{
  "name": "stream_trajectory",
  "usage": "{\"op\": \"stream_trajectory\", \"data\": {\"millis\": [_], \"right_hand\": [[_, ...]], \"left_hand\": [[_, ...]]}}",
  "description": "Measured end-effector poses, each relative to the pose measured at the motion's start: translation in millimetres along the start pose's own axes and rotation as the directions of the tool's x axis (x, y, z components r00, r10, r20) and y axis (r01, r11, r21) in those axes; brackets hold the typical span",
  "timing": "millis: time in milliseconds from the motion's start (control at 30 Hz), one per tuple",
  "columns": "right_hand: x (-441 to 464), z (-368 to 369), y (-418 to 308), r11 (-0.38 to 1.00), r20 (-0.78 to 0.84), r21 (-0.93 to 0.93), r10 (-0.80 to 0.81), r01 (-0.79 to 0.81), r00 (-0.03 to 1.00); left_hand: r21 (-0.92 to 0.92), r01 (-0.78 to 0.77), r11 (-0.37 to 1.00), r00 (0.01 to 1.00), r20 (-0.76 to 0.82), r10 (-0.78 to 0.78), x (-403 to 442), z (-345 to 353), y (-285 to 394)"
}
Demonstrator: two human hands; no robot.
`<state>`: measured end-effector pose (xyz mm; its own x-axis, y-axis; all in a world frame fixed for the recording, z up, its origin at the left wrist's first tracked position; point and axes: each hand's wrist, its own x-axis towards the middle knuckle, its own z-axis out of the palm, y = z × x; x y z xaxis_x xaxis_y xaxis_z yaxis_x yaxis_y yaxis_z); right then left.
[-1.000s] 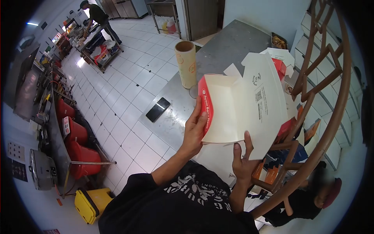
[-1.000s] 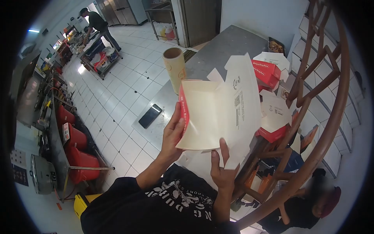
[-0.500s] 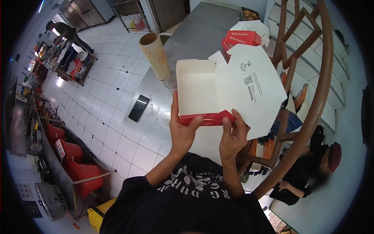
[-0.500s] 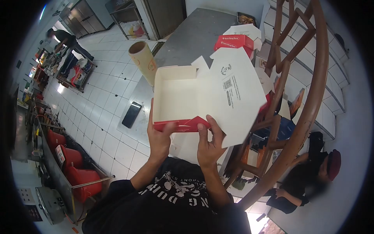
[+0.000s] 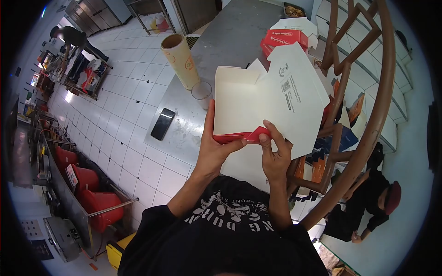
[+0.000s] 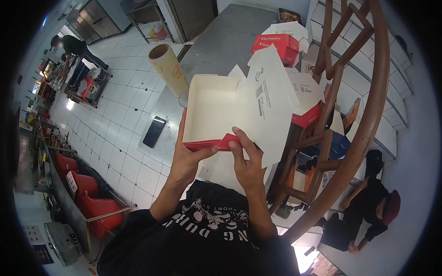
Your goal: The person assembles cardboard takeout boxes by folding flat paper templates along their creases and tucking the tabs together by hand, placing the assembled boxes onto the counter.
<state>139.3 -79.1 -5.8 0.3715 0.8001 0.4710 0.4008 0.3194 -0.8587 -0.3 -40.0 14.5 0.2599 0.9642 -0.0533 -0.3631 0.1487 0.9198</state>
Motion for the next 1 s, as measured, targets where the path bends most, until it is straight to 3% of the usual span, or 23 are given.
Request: {"op": "stream_trajectory", "data": {"millis": [67, 133, 300, 367, 400, 467, 600, 667, 733, 767, 800, 867, 900, 967, 1000], "right_hand": [[-3, 0, 3, 1.0, 0.038, -0.002, -0.02, 0.02, 0.999], [-8, 2, 7, 0.997, 0.208, 0.064, 0.022, -0.036, 0.978], [-6, 2, 2, 0.999, 0.16, 0.034, -0.032, 0.027, 0.987], [-13, 0, 1, 0.999, 0.001, -0.045, 0.018, -0.018, 1.0], [-16, -3, 3, 0.999, 0.002, -0.043, 0.012, -0.011, 1.0], [-22, -13, 13, 0.971, -0.057, -0.218, -0.119, 0.104, 0.991], [-25, -19, 25, 0.992, -0.122, 0.04, -0.116, 0.122, 0.986], [-23, -22, 30, 0.991, -0.096, 0.05, -0.118, 0.123, 0.988], [-16, -23, 26, 0.999, -0.095, -0.023, 0.041, -0.043, 0.995], [-11, -26, 22, 0.993, -0.021, -0.014, 0.115, -0.115, 0.993], [-12, -26, 24, 0.993, -0.024, -0.016, 0.117, -0.118, 0.993], [-13, -27, 33, 0.902, 0.166, 0.158, 0.377, -0.402, 0.911], [-13, -38, 28, 0.874, 0.29, 0.143, 0.412, -0.465, 0.864], [-3, -45, 3, 0.82, 0.285, 0.246, 0.448, -0.516, 0.847], [0, -48, -4, 0.753, 0.287, 0.343, 0.485, -0.561, 0.826]], "left_hand": [[0.026, -0.015, 1.0, 1.0, -0.005, 0.015, 0, 0, 0], [0.054, -0.025, 0.998, 1.0, -0.005, 0.025, 3, 3, -1], [0.182, -0.099, 0.978, 0.995, 0.011, 0.099, -1, 5, -6], [-0.01, -0.109, 0.994, 0.984, -0.144, 0.106, 5, 3, -17], [-0.01, -0.115, 0.993, 0.983, -0.146, 0.113, 7, 0, -15], [-0.158, -0.178, 0.971, 0.965, -0.221, 0.141, 15, -12, -5], [-0.196, -0.199, 0.96, 0.969, -0.186, 0.163, 29, -29, 11], [-0.206, -0.179, 0.962, 0.981, -0.106, 0.16, 29, -36, 14], [0.057, -0.132, 0.99, 0.991, 0.016, 0.131, 27, -37, 15], [-0.125, -0.169, 0.978, 0.985, -0.037, 0.166, 27, -37, 13], [-0.125, -0.166, 0.978, 0.986, -0.034, 0.163, 27, -38, 12], [0.022, -0.297, 0.955, 0.944, -0.146, 0.297, 26, -38, 9], [0.021, -0.297, 0.955, 0.945, -0.14, 0.297, 25, -37, 9], [0.425, -0.556, 0.715, 0.807, 0.072, 0.586, 20, -32, 8], [0.416, -0.552, 0.722, 0.814, 0.082, 0.575, 18, -31, 5]]}}
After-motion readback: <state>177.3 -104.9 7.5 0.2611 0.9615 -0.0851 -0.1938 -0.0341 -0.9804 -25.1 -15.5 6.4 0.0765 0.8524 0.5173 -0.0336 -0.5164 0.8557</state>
